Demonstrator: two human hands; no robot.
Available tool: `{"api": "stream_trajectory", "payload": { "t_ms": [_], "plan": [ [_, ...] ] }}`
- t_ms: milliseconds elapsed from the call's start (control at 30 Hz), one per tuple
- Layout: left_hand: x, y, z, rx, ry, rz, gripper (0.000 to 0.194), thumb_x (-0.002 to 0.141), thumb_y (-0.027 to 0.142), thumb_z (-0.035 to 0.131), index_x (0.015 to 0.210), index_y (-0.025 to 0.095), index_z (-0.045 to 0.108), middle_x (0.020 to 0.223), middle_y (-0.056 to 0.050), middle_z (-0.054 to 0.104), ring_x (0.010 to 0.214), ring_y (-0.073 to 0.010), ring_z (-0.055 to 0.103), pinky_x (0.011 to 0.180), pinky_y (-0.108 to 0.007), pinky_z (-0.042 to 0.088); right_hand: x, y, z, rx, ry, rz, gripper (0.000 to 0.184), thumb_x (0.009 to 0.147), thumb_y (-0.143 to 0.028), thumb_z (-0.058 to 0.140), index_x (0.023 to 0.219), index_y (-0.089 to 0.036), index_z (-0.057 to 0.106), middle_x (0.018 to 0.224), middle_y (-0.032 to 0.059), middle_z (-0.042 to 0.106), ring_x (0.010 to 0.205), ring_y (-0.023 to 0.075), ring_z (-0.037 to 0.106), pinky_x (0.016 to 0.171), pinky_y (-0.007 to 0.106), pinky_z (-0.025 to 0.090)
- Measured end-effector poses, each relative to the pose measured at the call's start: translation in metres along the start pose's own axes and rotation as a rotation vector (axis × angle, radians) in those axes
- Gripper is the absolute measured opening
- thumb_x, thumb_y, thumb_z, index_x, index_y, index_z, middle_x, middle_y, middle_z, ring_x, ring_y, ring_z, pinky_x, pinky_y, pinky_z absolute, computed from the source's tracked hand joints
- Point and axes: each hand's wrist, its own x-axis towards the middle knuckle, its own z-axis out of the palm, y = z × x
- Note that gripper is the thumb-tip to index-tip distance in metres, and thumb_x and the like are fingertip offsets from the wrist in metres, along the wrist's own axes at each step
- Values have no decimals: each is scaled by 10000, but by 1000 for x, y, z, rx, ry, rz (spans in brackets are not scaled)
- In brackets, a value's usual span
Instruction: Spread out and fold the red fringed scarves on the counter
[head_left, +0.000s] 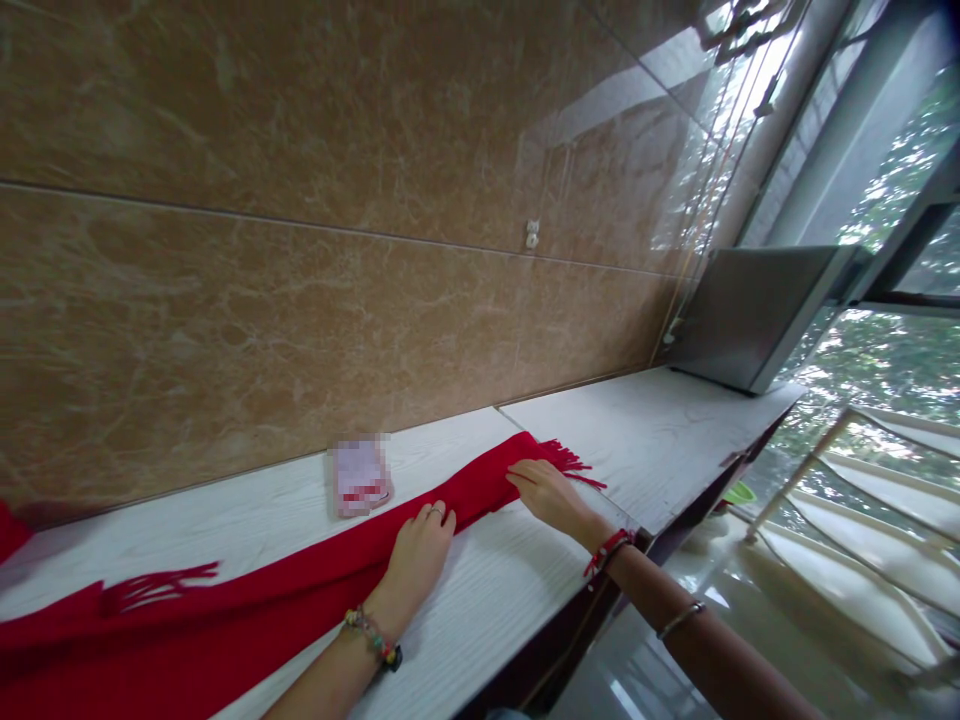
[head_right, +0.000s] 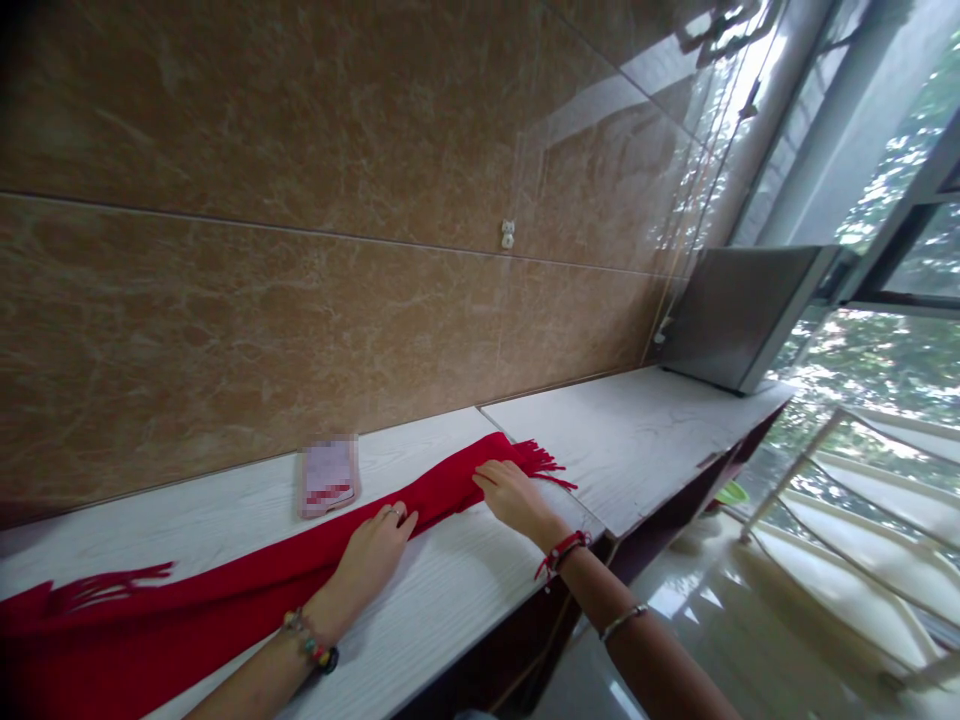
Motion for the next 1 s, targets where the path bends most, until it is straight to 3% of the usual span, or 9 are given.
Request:
{"api": "stream_trajectory", "payload": {
  "t_ms": [100,200,400,533,733,867,1000],
  "plan": [
    [-5,1,4,-18,45,-36,372,842,140,372,1198,160,478,1249,-123,477,1101,-249,460,862,-390,419,8,-24,-3,70,23,19,289,850,-172,423,1101,-147,566,1140,101,564,1081,204,476,930,391,373],
    [-18,-3,8,-55,63,-105,402,862,344,380,1240,222,437,1356,-99,358,1212,-286,341,933,-480,334,12,-47,2,82,-61,13,365,858,-266,435,1208,-176,480,1263,86,471,1194,227,367,991,451,290],
    [-69,-38,2,-121,-110,-167,536,845,486,338,1315,229,316,1396,-92,272,1277,-274,226,984,-515,247,6,-61,16,63,-178,113,415,867,-330,414,1247,-165,440,1299,101,427,1238,251,302,994,483,268],
    [-96,-63,-3,-77,-83,-222,465,861,418,343,1284,226,376,1379,-92,316,1256,-259,282,980,-475,279,12,-74,15,99,-156,91,432,858,-330,429,1247,-140,437,1298,118,424,1243,268,288,999,501,250],
    [-111,-97,-10,-111,-4,-176,374,840,249,401,1202,189,479,1254,-100,472,1121,-211,451,931,-356,367,52,-125,8,332,-95,-108,389,837,-270,476,1207,-151,475,1239,103,488,1167,206,405,1002,398,303],
    [-119,-127,-22,-155,-39,-173,400,730,60,428,1103,154,540,1127,-99,522,1025,-172,501,909,-285,377,68,-147,16,457,-77,-216,350,798,-247,536,1135,-151,539,1158,92,558,1084,189,485,942,344,386],
    [-127,-146,-29,-213,-114,-239,381,661,16,435,995,153,558,1027,-83,552,971,-164,521,869,-274,392,65,-157,35,493,-17,-216,261,784,-197,543,1030,-139,605,1055,83,619,995,178,544,898,315,428]
  ]
}}
